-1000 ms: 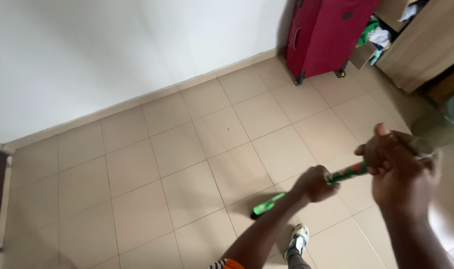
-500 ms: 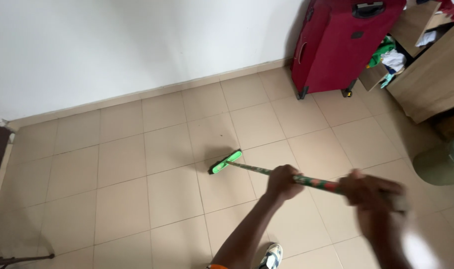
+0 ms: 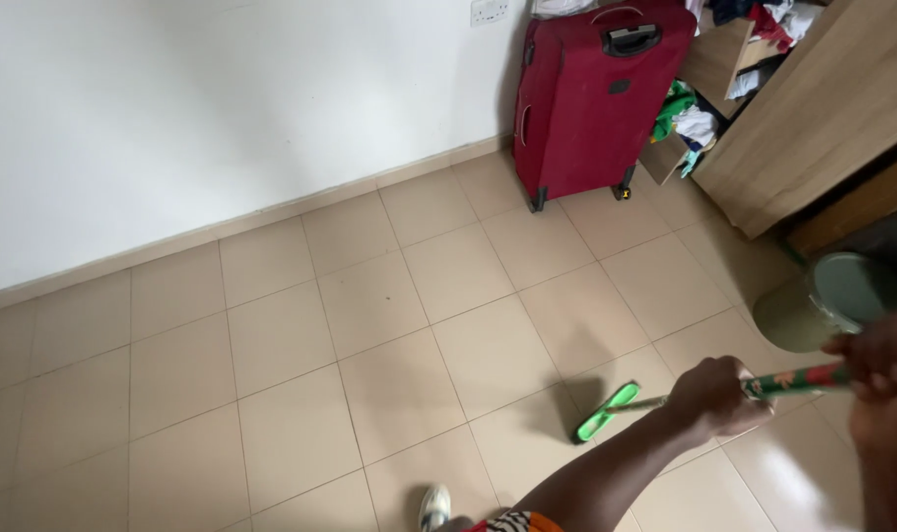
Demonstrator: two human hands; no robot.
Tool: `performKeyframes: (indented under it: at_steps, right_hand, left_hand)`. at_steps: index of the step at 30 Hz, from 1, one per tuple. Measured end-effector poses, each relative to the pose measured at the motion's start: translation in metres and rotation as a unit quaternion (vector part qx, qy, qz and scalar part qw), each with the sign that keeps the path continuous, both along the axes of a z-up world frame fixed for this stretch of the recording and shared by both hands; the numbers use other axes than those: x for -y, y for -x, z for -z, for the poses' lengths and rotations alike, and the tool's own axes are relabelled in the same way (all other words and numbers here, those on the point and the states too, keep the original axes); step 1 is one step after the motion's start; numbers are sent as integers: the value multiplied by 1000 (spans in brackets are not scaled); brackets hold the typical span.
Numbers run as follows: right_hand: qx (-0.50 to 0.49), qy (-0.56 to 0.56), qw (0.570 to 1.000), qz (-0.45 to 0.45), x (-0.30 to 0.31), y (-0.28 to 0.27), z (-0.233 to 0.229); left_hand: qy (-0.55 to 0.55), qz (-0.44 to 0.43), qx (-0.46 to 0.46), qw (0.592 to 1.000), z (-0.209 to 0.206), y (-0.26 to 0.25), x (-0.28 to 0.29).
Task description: The recorder cleans and inspects a sewing machine and then sweeps the floor with a broom.
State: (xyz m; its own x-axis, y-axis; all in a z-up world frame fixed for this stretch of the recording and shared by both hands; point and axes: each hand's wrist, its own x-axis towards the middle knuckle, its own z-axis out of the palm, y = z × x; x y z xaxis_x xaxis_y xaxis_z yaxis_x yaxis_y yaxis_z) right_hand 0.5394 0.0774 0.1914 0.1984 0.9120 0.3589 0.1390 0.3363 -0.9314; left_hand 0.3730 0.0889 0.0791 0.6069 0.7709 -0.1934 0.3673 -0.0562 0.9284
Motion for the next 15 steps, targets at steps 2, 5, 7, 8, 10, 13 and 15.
performKeyframes:
  at_steps: [2, 5, 7, 8, 10, 13, 15]
  right_hand:
    - [3, 1, 1000, 10, 9, 72, -30]
    - [81, 2, 994, 68, -4, 126, -53]
    - [-24, -31, 999, 17, -11, 138, -40]
    - [-25, -31, 999, 18, -20, 146, -31]
    - [-36, -58, 997, 39, -45, 166, -13]
    - [-171, -1, 982, -83, -94, 180, 65]
    - [-158, 72, 982, -76, -128, 228, 75]
  left_hand:
    - [45, 4, -4, 999, 9, 0, -14]
    - [33, -57, 31, 997, 23, 16, -48]
    - [9, -62, -52, 997, 33, 44, -66]
    - [9, -61, -53, 997, 45, 61, -79]
    - [-17, -35, -143, 989, 67, 97, -113]
    - [-60, -58, -165, 983, 99, 165, -165]
    - [-50, -100, -195, 974, 119, 217, -203]
